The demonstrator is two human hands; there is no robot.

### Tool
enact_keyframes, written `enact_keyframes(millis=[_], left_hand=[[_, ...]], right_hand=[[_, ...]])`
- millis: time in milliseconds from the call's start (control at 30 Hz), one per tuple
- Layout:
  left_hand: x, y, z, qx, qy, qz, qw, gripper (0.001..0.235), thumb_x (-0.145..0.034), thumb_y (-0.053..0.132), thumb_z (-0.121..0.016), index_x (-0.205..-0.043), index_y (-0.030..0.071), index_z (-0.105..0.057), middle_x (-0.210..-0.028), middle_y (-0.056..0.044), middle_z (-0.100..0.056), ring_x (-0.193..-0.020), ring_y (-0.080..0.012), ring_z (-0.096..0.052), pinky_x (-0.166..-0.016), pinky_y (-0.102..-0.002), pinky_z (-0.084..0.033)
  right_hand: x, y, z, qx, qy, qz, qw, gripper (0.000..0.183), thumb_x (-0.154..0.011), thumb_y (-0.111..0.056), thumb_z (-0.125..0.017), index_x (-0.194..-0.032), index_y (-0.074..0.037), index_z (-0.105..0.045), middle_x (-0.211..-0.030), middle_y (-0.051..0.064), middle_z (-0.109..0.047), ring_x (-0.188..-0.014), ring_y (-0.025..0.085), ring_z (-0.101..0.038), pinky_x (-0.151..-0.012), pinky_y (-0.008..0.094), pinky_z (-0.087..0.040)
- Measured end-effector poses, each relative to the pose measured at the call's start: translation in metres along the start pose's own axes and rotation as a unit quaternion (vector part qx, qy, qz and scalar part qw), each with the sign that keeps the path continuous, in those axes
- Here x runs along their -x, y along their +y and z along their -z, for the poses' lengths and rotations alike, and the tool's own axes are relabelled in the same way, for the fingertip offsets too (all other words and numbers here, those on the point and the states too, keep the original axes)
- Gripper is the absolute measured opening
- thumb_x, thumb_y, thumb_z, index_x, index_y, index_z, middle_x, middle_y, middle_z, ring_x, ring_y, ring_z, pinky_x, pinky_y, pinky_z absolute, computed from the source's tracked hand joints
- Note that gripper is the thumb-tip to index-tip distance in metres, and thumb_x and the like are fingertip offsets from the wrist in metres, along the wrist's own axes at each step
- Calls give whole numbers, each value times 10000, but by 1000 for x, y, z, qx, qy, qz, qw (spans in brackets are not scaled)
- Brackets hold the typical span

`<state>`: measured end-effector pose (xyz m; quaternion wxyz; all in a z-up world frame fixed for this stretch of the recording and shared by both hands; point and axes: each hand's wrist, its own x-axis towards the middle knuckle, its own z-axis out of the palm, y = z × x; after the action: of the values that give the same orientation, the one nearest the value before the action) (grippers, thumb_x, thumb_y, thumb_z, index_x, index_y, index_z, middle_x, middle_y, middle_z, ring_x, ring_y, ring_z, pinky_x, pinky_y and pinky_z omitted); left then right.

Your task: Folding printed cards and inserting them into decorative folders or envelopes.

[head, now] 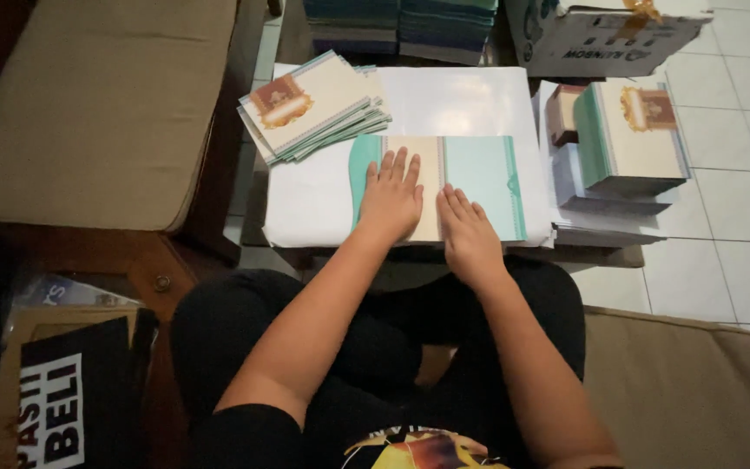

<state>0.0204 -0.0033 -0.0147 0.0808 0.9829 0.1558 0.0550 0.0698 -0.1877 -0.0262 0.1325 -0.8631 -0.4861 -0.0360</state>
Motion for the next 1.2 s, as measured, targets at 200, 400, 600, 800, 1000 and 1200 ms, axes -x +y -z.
enact_keyframes(millis=[200, 400, 600, 800, 1000, 1200], left_hand=[[2, 2, -2, 3, -10, 11, 1000, 631, -1062, 434, -269, -1612, 131, -341, -1670, -183, -305, -1546, -376, -262, -1231, -582, -187], [-1, 5, 0, -15, -37, 18, 999, 627, -1071, 419, -229, -1624, 133, -302, -1670, -180, -298, -1551, -377, -240, -1223, -583, -174], [-13, 20, 1, -73, -75, 35, 994, 591, -1078, 329, -304, -1607, 66, -298, -1633, -268, -280, -1515, -466, -232, -1162, -653, -254], [-31, 10, 4, -18, -85, -212, 973, 629, -882, 363, -693, -1487, 321, -525, -1667, -222, -276, -1572, -452, -168, -1211, -660, -219], [-36, 18, 66, -63, -177, -189, 964, 988, -516, 567, -958, -1389, 342, -554, -1692, -217, -207, -1582, -421, -107, -1228, -662, -165], [-49, -11, 26, -68, -73, -232, 968, 540, -636, 658, -853, -1044, 315, -766, -1541, -96, -489, -1493, -344, -380, -1180, -643, -322]], right_hand=[[-86, 43, -10, 4, -41, 1, 999, 646, -959, -82, -437, -1603, -88, -392, -1651, 142, -387, -1524, 331, -352, -1196, 555, -307], [-94, 28, 3, 2, -39, -33, 999, 577, -1027, -107, -381, -1602, -67, -394, -1670, 131, -357, -1550, 298, -308, -1239, 485, -232], [-64, 21, 12, -98, -14, -85, 991, 549, -1028, -66, -394, -1575, -67, -439, -1649, 133, -379, -1551, 277, -282, -1269, 439, -155], [-57, 55, -4, -514, 181, -68, 836, 544, -1020, 95, -383, -1562, 51, -348, -1581, 275, -407, -1524, 375, -290, -1262, 501, -219], [-54, 76, -5, -663, 194, -109, 714, 545, -1059, 81, -305, -1593, -25, -314, -1614, 197, -397, -1563, 312, -253, -1274, 475, -199], [-55, 79, -3, -710, 193, -120, 666, 465, -1063, 21, -321, -1495, -59, -476, -1507, 160, -530, -1482, 294, -441, -1261, 491, -260]])
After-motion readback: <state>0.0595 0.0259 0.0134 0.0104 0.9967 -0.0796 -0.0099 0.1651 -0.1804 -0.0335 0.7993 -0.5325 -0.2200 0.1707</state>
